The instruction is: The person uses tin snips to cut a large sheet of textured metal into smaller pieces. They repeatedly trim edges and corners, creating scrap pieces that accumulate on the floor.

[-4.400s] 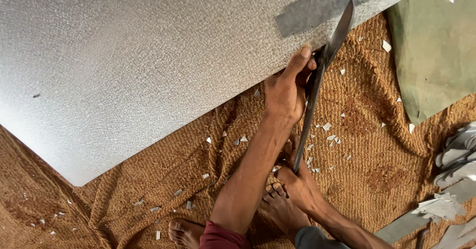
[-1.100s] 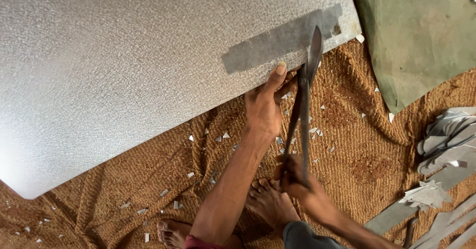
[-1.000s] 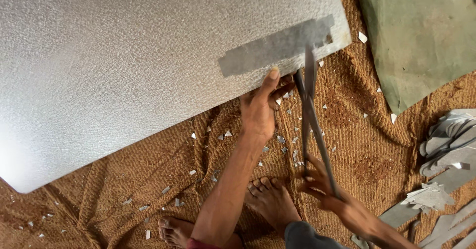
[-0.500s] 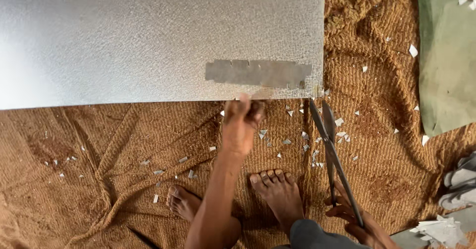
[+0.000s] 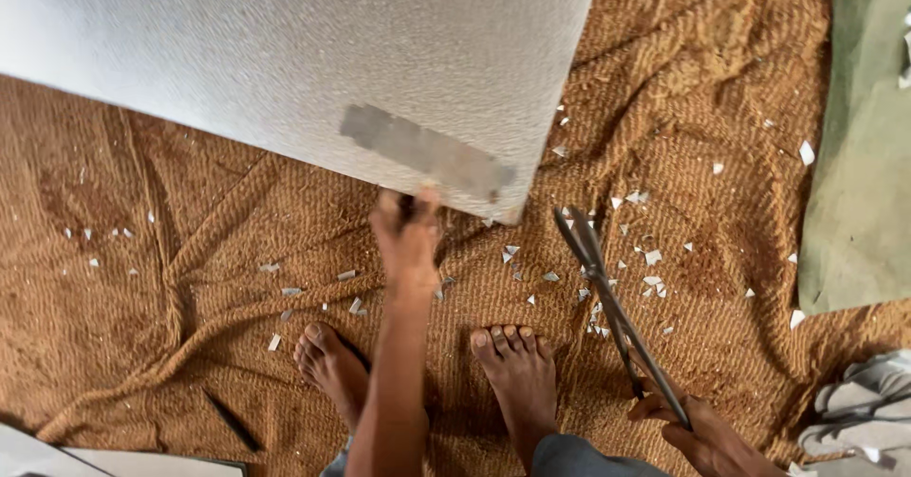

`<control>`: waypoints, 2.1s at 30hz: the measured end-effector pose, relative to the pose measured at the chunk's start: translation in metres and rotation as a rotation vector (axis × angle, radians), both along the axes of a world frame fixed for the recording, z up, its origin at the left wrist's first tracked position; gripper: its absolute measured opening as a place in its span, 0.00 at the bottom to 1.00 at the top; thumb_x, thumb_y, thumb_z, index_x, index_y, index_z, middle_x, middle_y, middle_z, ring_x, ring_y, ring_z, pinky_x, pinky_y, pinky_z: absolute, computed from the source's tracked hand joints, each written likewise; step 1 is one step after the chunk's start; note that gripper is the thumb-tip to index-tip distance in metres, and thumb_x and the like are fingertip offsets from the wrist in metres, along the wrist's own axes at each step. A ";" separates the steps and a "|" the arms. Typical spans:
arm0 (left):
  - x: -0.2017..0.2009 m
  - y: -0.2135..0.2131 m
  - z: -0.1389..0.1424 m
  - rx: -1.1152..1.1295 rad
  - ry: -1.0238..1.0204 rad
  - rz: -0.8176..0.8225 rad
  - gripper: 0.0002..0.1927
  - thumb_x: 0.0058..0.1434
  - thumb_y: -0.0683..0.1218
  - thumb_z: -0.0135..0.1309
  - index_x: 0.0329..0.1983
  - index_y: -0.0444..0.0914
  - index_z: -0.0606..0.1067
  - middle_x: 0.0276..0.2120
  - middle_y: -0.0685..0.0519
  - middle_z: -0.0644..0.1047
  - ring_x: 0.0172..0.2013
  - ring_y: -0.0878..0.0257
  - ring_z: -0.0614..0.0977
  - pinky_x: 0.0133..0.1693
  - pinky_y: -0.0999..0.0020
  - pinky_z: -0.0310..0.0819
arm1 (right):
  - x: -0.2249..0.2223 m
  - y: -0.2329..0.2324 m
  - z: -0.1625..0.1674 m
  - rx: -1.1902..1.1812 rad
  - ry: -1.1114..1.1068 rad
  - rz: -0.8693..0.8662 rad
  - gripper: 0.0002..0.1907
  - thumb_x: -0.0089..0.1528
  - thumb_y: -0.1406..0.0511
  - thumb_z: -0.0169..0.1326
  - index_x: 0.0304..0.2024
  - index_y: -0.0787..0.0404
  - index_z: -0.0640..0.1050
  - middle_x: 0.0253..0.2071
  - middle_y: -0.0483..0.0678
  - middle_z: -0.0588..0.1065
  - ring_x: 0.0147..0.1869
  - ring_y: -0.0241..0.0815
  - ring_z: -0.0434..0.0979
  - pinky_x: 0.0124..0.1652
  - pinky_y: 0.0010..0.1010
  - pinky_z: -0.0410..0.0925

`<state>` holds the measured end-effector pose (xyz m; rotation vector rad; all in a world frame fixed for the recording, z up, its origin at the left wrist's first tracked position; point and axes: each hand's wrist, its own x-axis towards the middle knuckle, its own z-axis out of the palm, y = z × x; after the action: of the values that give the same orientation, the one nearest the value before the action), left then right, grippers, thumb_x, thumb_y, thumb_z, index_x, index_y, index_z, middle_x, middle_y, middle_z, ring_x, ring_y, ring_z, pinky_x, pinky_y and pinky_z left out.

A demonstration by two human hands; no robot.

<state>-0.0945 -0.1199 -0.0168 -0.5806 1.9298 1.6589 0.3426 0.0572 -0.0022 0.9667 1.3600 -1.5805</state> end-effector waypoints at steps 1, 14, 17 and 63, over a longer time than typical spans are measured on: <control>-0.011 -0.019 0.003 -0.045 -0.042 0.007 0.09 0.64 0.40 0.57 0.43 0.44 0.70 0.24 0.55 0.74 0.17 0.70 0.67 0.15 0.77 0.59 | -0.008 0.007 0.002 -0.003 0.089 0.044 0.40 0.61 0.69 0.45 0.77 0.55 0.56 0.56 0.55 0.75 0.66 0.50 0.72 0.70 0.45 0.61; -0.061 -0.132 -0.034 -0.479 0.330 0.020 0.09 0.61 0.42 0.64 0.27 0.37 0.77 0.20 0.56 0.75 0.17 0.67 0.69 0.19 0.68 0.62 | -0.256 0.068 -0.006 0.042 -0.060 0.962 0.41 0.62 0.59 0.50 0.77 0.44 0.54 0.55 0.48 0.75 0.58 0.48 0.76 0.60 0.45 0.71; -0.059 -0.144 -0.015 -0.604 0.448 0.010 0.06 0.62 0.44 0.63 0.36 0.36 0.81 0.21 0.53 0.80 0.16 0.67 0.75 0.17 0.69 0.66 | -0.294 0.069 -0.005 0.011 -0.098 0.998 0.46 0.62 0.57 0.51 0.79 0.44 0.46 0.57 0.49 0.75 0.61 0.47 0.74 0.62 0.46 0.70; 0.046 -0.097 0.009 0.081 0.181 0.601 0.14 0.72 0.49 0.50 0.51 0.35 0.76 0.31 0.52 0.83 0.22 0.69 0.84 0.20 0.75 0.84 | -0.205 0.034 -0.030 -0.015 -0.024 0.918 0.31 0.66 0.53 0.46 0.69 0.48 0.54 0.61 0.53 0.73 0.67 0.51 0.70 0.66 0.56 0.64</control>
<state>-0.0482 -0.2171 -0.0083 -1.0898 1.9103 2.2059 0.1375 0.0915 -0.0326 0.2472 1.4623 -0.8631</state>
